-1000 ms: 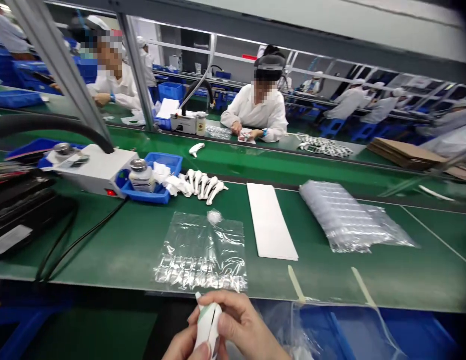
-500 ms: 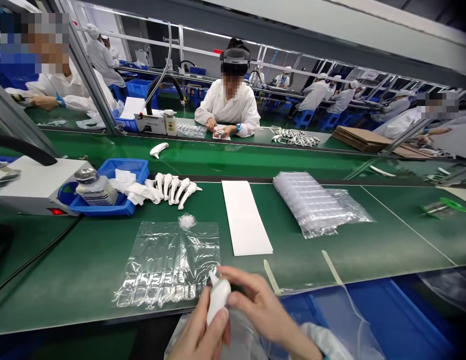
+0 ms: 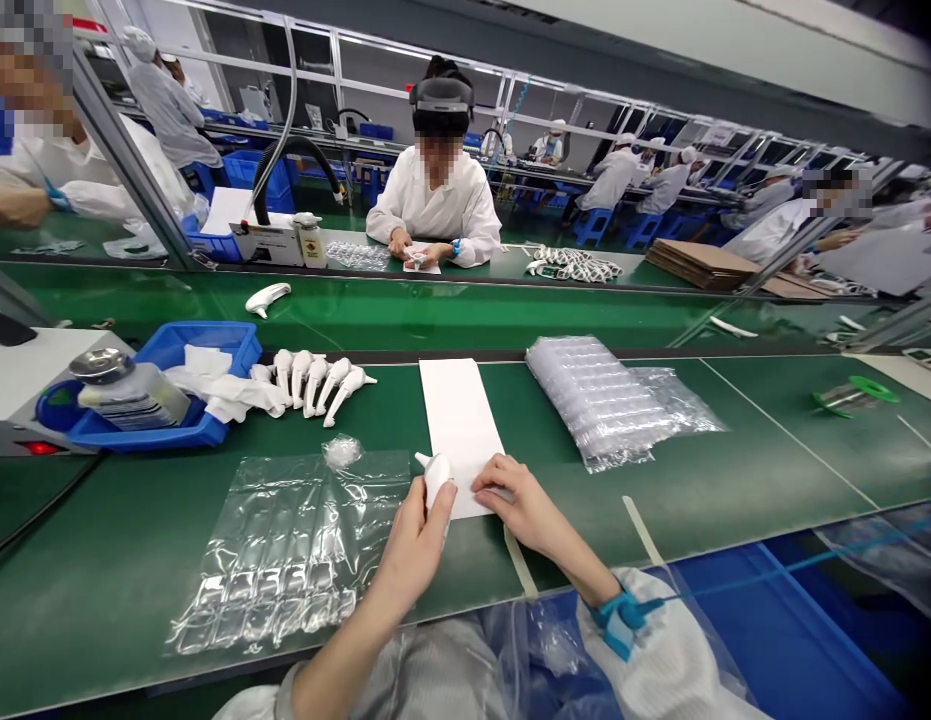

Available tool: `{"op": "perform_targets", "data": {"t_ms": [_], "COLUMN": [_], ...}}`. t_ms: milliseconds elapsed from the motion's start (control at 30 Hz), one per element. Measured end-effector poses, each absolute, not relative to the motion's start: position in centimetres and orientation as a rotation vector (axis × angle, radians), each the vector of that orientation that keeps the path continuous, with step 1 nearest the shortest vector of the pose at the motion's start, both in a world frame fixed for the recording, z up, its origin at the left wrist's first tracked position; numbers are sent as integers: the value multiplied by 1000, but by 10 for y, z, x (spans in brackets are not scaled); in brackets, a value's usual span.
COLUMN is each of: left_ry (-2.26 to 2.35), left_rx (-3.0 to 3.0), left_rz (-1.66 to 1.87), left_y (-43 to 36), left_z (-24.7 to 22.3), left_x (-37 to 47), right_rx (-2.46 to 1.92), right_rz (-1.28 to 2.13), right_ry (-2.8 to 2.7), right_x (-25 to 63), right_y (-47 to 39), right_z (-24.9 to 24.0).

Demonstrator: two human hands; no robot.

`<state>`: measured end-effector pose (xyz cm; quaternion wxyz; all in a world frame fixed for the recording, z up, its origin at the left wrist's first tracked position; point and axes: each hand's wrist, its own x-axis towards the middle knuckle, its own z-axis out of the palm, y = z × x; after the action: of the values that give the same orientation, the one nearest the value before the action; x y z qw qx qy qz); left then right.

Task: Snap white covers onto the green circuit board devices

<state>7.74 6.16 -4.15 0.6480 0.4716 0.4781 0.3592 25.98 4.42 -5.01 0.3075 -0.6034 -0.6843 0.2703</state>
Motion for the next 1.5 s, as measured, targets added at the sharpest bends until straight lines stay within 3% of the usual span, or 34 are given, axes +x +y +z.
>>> {"op": "perform_targets", "data": {"t_ms": [433,600,767,1000,1500], "left_ry": [1009,884,946,974,971], "left_rx": [933,530,437,393,410], "left_rz": [813,753,754,775,688], "left_y": [54,29,5,-1,-3], "left_z": [-24,-12,-14,-12,-15], "left_x": [73,53,36,26,24], "right_rx": [-1532,-1355,-1258,-1312,-1329], "right_rz": [714,978,1186,1015,1020], "right_ry": [-1501,-1447,-1513,-1680,-1697], "right_x": [258,212,165,152,156], "right_y": [23,-2,-4,3,4], "right_z": [-27,3,2,1,0]}}
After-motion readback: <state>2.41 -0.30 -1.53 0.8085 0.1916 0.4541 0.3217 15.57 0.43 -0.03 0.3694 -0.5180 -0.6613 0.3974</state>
